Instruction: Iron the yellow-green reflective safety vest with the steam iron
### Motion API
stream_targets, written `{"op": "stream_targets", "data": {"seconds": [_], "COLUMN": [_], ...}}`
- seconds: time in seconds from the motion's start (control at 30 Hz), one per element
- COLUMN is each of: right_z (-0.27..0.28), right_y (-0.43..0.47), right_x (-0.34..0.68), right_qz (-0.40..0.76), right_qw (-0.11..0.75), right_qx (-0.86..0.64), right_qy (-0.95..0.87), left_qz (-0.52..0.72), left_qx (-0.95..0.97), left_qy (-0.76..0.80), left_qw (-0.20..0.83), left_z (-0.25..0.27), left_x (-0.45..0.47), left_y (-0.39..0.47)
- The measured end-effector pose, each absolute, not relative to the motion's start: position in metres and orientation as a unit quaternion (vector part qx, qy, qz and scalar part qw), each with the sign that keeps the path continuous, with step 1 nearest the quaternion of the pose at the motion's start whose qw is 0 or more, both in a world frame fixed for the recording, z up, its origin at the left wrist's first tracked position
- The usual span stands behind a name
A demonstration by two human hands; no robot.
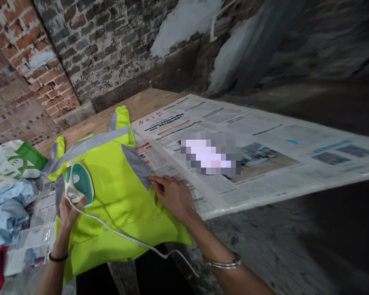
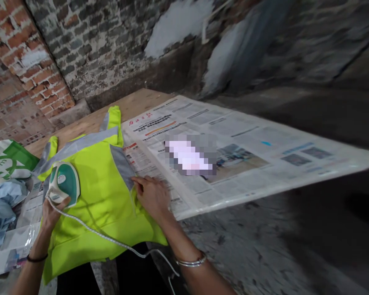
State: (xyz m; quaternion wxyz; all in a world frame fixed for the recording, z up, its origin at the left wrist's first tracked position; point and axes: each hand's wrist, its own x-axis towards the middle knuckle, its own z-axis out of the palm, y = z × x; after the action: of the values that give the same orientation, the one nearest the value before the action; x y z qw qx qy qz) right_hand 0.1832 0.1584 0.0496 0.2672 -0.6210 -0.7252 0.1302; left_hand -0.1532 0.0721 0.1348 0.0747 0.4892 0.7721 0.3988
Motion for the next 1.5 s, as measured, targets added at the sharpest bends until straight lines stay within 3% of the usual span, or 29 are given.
{"op": "stream_targets", "data": {"seconds": [0.33,0.5,0.7,0.93,1.23,1.5], "right_z": [0.063,0.086,0.109,0.076,0.063,0.065], "right_y": [0.153,0.165,0.229,0.285,0.297,0.294], "right_x": [0.183,0.176,0.12,0.092,0.098,0.102], "right_qz": [0.14,0.108,0.052,0.106,0.108,0.106], "right_qw": [0.23,0.192,0.252,0.17,0.197,0.203], "right_qx": [-0.632,-0.638,-0.511,-0.527,-0.571,-0.565], "right_qy": [-0.726,-0.738,-0.82,-0.826,-0.79,-0.792], "left_qz": [0.418,0.424,0.442,0.448,0.448,0.436], "left_qx": [0.462,0.473,0.492,0.527,0.533,0.539], "left_qy": [0.78,0.768,0.74,0.706,0.696,0.701], "left_qw": [0.056,0.082,0.121,0.153,0.176,0.169], "left_z": [0.15,0.151,0.138,0.13,0.118,0.121], "left_x": [-0.164,-0.156,-0.135,-0.112,-0.071,-0.066], "left_y": [0.119,0.104,0.084,0.128,0.213,0.182]}}
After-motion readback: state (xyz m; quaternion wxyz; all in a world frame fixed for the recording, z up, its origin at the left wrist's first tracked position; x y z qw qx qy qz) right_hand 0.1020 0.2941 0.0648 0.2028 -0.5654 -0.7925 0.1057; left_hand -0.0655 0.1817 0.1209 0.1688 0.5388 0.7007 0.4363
